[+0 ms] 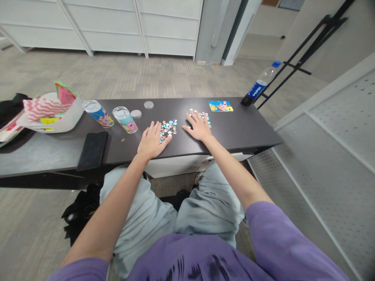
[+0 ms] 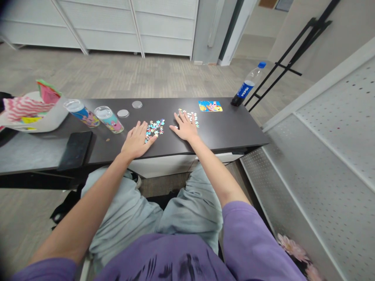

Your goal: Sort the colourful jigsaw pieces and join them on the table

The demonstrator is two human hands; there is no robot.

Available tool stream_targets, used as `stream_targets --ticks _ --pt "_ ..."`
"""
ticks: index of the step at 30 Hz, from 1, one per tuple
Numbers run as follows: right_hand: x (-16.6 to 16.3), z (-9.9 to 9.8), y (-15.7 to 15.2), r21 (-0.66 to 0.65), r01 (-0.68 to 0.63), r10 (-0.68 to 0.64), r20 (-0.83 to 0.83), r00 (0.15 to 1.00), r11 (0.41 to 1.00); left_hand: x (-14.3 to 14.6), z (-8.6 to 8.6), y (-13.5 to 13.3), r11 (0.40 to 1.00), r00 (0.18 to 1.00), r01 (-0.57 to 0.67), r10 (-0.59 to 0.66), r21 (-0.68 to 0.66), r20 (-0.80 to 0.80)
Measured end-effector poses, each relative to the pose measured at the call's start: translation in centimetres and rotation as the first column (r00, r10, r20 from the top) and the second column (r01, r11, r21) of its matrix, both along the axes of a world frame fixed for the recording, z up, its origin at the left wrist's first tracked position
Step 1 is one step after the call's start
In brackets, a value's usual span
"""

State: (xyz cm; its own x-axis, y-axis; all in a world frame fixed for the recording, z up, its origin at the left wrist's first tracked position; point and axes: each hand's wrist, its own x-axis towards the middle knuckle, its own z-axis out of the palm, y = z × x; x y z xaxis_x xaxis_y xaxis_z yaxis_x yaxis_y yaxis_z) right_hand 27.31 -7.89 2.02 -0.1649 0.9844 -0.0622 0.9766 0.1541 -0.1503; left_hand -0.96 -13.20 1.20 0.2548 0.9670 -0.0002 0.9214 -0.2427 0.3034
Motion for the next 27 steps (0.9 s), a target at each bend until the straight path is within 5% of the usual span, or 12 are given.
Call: stream_targets --ticks 6,11,15,19,27 --pt "0.6 0.8 1.9 0.024 0.084 -0.083 -0.017 0.996 0.996 0.0 -0.2 -0.2 0.999 0.999 -0.038 0.039 0.024 -0.027" --pt "2.1 0.7 -0.6 0.117 0.090 -0.087 -0.033 0.996 0.989 1.1 -0.8 -1.3 0.984 0.984 -0.180 0.180 0.015 -0.009" --pt "3.1 0.2 -1.9 0.000 0.272 -0.271 -0.052 0.961 0.962 3.4 -1.6 -0.5 0.966 0.962 -0.259 0.258 0.001 0.086" --pt "2.7 0.4 -1.1 -0.036 0.236 -0.237 -0.050 0.970 0.971 5.7 -1.6 1.9 0.957 0.943 -0.290 0.284 0.010 0.172" --pt "1.7 0.5 2.1 -0.040 0.130 -0.133 -0.105 0.985 0.991 7.0 -0.5 4.8 0.998 0.999 0.004 -0.006 0.062 0.040"
